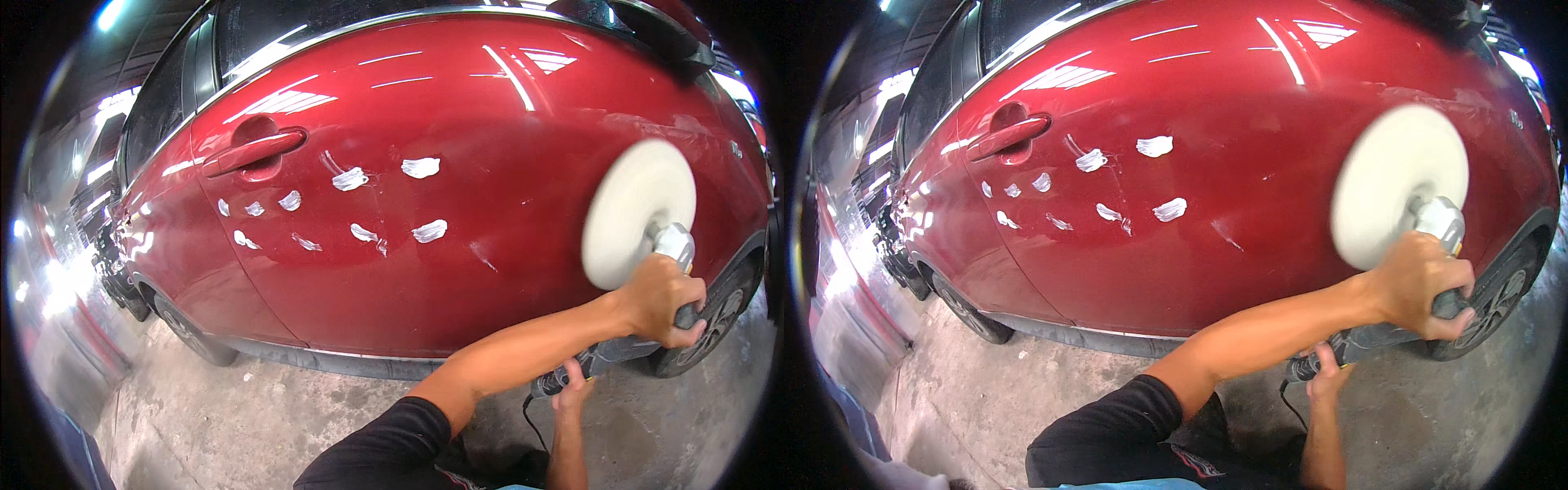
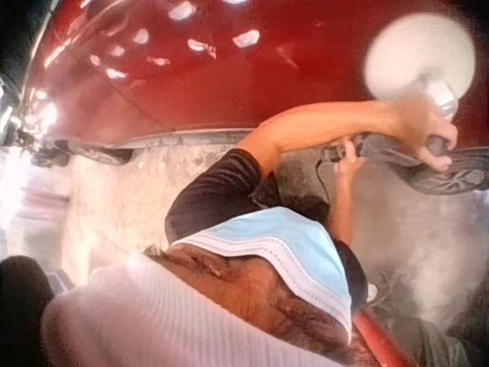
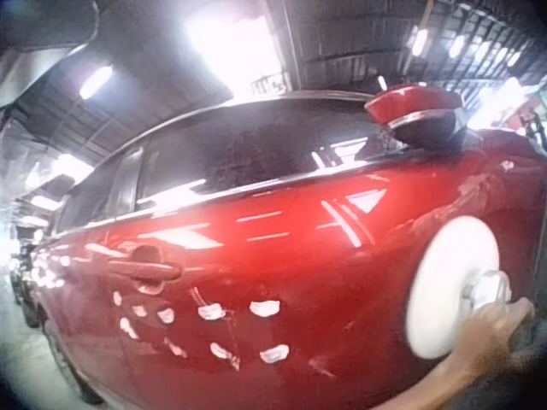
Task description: The person applies polishing compound to the side of a red car using a small brush and then buffs the surface with an electric buffer.
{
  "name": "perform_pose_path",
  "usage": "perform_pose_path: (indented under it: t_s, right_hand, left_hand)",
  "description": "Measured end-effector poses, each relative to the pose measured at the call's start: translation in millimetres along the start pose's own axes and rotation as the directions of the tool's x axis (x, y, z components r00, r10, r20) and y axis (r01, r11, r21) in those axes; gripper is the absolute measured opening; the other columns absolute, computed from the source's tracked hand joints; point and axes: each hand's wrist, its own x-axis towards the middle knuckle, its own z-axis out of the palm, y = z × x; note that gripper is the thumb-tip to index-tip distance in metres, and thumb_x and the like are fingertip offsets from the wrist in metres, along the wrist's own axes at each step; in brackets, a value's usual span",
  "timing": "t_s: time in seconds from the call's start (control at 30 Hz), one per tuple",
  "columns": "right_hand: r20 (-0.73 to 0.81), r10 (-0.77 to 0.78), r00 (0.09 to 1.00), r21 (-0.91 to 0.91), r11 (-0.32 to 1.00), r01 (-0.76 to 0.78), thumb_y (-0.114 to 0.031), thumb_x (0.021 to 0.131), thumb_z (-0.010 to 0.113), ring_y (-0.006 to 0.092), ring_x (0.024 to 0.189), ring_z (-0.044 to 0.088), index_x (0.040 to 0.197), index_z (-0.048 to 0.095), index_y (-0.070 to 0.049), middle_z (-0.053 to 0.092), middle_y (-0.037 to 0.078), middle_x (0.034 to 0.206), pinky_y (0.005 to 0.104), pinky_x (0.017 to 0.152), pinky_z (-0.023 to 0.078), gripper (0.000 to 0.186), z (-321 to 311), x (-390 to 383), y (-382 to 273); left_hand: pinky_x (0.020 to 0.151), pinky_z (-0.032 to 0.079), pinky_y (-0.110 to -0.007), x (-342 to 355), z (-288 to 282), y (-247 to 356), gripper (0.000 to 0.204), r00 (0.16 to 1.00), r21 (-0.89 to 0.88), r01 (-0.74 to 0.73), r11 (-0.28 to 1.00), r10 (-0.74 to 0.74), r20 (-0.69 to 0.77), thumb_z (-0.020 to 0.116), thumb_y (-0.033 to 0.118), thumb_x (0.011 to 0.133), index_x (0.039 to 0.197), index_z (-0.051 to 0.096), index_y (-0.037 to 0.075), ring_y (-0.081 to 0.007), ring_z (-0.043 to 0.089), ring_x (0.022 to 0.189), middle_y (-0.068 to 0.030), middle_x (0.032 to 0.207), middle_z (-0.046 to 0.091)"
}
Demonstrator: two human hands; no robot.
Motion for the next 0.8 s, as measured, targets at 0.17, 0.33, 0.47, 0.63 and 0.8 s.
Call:
perform_pose_path:
  t_s: [0.17, 0.33, 0.47, 0.63, 0.8]
  right_hand:
    - [0.265, 0.035, 0.964, -0.295, 0.954, 0.046, -0.003, 0.079, 0.072, 0.0184, 0.077, 0.064, 0.109, 0.06, 0.003, 0.065, 0.011, 0.094, 0.0305, 0.067, 0.052, 0.033, -6.1, -9.7, 16.2]
    - [0.549, 0.142, 0.824, -0.508, 0.839, 0.194, -0.017, 0.073, 0.083, 0.0174, 0.086, 0.069, 0.101, 0.07, -0.001, 0.074, 0.007, 0.093, 0.0357, 0.082, 0.053, 0.035, 39.6, -20.3, -12.5]
    - [0.637, 0.249, 0.729, -0.534, 0.825, 0.185, -0.021, 0.07, 0.085, 0.0192, 0.09, 0.07, 0.103, 0.07, 0.001, 0.075, 0.012, 0.097, 0.0354, 0.082, 0.053, 0.042, 44.1, -10.8, -24.5]
    - [0.553, 0.248, 0.796, -0.597, 0.783, 0.171, -0.022, 0.07, 0.085, 0.0189, 0.086, 0.07, 0.099, 0.069, 0.001, 0.074, 0.012, 0.093, 0.035, 0.08, 0.054, 0.04, 19.1, -0.1, -43.5]
    - [0.337, 0.156, 0.928, -0.592, 0.802, 0.08, -0.022, 0.072, 0.085, 0.0163, 0.079, 0.066, 0.101, 0.068, 0.001, 0.072, 0.008, 0.086, 0.0341, 0.076, 0.052, 0.041, -27.5, 18.0, -45.8]
  left_hand:
    - [0.053, 0.047, -0.032, -12.6, -89.0, 35.6, 0.018, 0.981, 0.138, -0.115, 0.984, 0.134, -0.139, 0.078, 0.023, 0.065, 0.07, 0.064, 0.013, -0.0195, 0.061, 0.051, -0.0028, 0.057, 0.06]
    - [0.051, 0.042, -0.03, -37.7, -186.8, 84.6, 0.022, 0.977, 0.377, -0.076, 0.923, 0.143, -0.155, 0.078, 0.018, 0.069, 0.081, 0.063, 0.007, -0.0158, 0.052, 0.047, -0.0015, 0.057, 0.055]
    - [0.052, 0.04, -0.03, -60.7, -194.7, 104.8, 0.029, 0.965, 0.482, -0.043, 0.875, 0.162, -0.208, 0.075, 0.022, 0.079, 0.091, 0.055, 0.003, -0.0151, 0.048, 0.049, -0.0035, 0.058, 0.052]
    - [0.056, 0.043, -0.031, -51.5, -168.6, 88.1, 0.029, 0.969, 0.409, 0.011, 0.912, 0.091, -0.229, 0.074, 0.022, 0.08, 0.092, 0.055, 0.004, -0.0148, 0.052, 0.055, -0.0057, 0.064, 0.055]
    - [0.05, 0.044, -0.028, -2.0, -88.5, 39.3, 0.022, 0.959, 0.278, -0.155, 0.948, 0.211, -0.187, 0.079, 0.016, 0.066, 0.077, 0.065, 0.003, -0.0169, 0.056, 0.048, -0.0054, 0.06, 0.061]
